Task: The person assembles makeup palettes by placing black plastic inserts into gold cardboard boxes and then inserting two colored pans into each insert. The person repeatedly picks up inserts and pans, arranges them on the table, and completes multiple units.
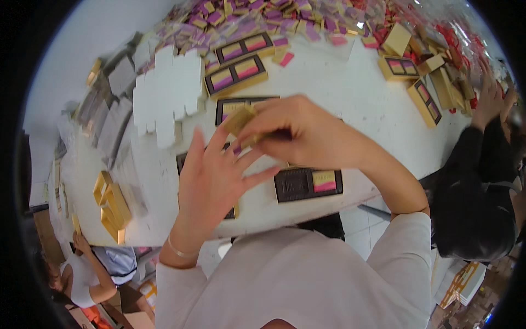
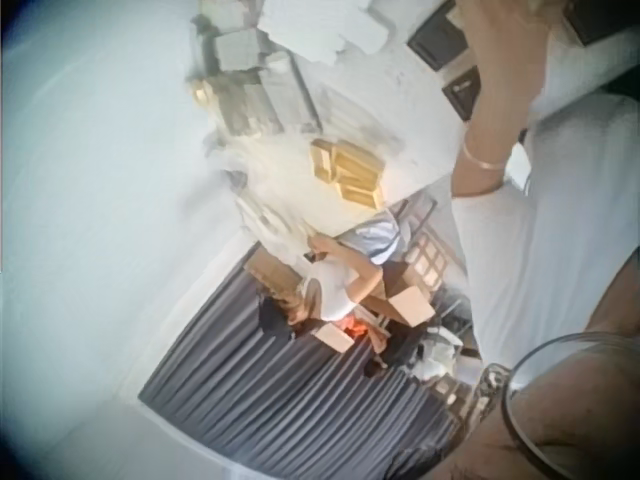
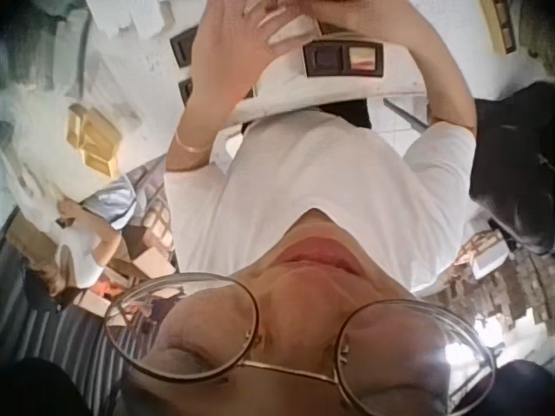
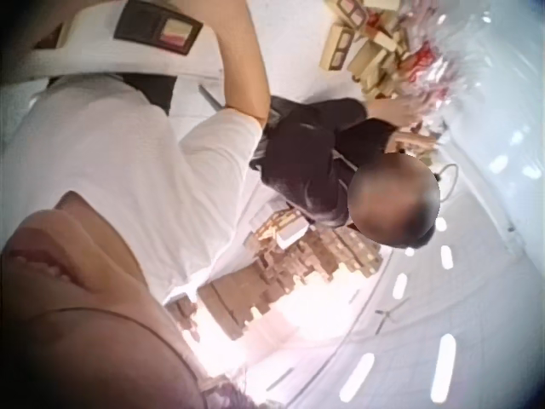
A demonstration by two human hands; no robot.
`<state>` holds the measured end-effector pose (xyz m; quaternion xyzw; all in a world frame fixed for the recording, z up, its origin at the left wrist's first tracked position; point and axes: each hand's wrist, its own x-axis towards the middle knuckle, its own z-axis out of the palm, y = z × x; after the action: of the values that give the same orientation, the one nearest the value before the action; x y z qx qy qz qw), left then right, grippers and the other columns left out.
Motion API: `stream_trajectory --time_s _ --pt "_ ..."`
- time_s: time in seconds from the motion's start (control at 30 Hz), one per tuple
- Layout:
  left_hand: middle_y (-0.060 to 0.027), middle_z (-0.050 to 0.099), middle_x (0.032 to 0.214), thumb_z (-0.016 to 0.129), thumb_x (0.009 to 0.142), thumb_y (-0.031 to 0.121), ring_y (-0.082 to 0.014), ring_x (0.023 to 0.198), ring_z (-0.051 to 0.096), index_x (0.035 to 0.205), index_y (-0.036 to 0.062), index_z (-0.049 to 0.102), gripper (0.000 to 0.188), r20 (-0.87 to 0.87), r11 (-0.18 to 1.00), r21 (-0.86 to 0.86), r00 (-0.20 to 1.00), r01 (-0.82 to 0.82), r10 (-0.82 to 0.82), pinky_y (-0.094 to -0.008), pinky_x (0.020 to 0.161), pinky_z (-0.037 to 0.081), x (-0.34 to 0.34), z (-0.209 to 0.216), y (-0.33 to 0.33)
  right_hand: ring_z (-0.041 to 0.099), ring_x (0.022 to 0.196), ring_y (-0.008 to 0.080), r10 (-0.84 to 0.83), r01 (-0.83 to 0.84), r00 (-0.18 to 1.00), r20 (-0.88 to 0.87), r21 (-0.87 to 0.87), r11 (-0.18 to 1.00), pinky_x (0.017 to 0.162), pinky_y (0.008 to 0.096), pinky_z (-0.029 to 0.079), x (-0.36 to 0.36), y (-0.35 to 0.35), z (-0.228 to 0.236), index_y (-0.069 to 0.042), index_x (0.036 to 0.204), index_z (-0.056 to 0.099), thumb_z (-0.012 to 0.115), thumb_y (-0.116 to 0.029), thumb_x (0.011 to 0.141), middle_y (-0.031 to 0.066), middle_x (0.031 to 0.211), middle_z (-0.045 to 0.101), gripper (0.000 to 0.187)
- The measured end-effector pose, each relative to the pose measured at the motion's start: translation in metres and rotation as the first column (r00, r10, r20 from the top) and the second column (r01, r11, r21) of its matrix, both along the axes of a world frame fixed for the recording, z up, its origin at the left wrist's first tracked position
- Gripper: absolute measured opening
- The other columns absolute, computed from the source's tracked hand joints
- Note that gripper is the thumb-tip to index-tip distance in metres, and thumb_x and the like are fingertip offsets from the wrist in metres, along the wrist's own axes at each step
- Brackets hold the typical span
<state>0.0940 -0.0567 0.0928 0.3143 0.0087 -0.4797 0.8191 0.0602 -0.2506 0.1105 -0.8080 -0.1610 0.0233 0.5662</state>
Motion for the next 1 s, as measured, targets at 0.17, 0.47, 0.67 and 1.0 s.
stream_trajectory --time_s 0.17,0.47,0.67,1.0 --pt "-0.0061 0.055 0.107 0.042 0.095 0.039 -0.0198 0.099 0.054 0.118 0.0097 0.051 0.037 -0.24 0.973 -0.222 0.964 0.065 -0.119 -0.0382 0.087 0.045 -0.004 -0.053 -0.013 0.055 0.105 0.0283 -0.11 0.121 0.989 0.101 -0.106 0.987 0.087 0.0358 0.046 -0.043 0.022 -0.019 -0.004 0.094 0.068 0.063 0.007 0.07 0.0124 0.123 0.051 0.027" --pt "-0.0053 0.054 0.101 0.047 0.094 0.035 -0.0185 0.093 0.054 0.116 0.0077 0.051 0.036 -0.271 0.997 -0.07 0.962 -0.044 0.024 -0.0337 0.08 0.047 -0.033 -0.037 -0.036 0.043 0.123 0.032 -0.303 0.307 0.905 0.3 0.036 0.951 0.1 0.0395 0.037 -0.072 0.038 -0.045 -0.011 0.098 0.071 0.07 -0.006 0.072 0.0172 0.139 0.038 0.026" --pt "-0.0023 0.051 0.083 0.05 0.093 0.035 -0.0127 0.074 0.048 0.099 0.0083 0.057 0.029 -0.254 1.0 0.01 0.967 -0.006 0.008 -0.0254 0.063 0.041 -0.035 -0.033 -0.037 0.056 0.088 0.028 -0.278 0.462 0.749 0.601 -0.174 0.87 0.074 0.0361 0.048 -0.083 0.031 -0.033 -0.008 0.1 0.071 0.07 -0.002 0.06 0.0159 0.113 0.052 0.04" --pt "0.0057 0.045 0.065 0.062 0.087 0.021 -0.0039 0.056 0.037 0.083 0.0039 0.063 0.017 0.479 0.914 0.386 0.821 0.121 -0.311 -0.0215 0.048 0.028 -0.03 -0.025 -0.008 0.055 0.079 0.0232 -0.334 0.517 0.727 0.599 -0.159 0.841 0.069 0.0324 0.048 -0.091 0.023 -0.047 0.001 0.115 0.059 0.07 -0.002 0.069 0.0128 0.103 0.055 0.047"
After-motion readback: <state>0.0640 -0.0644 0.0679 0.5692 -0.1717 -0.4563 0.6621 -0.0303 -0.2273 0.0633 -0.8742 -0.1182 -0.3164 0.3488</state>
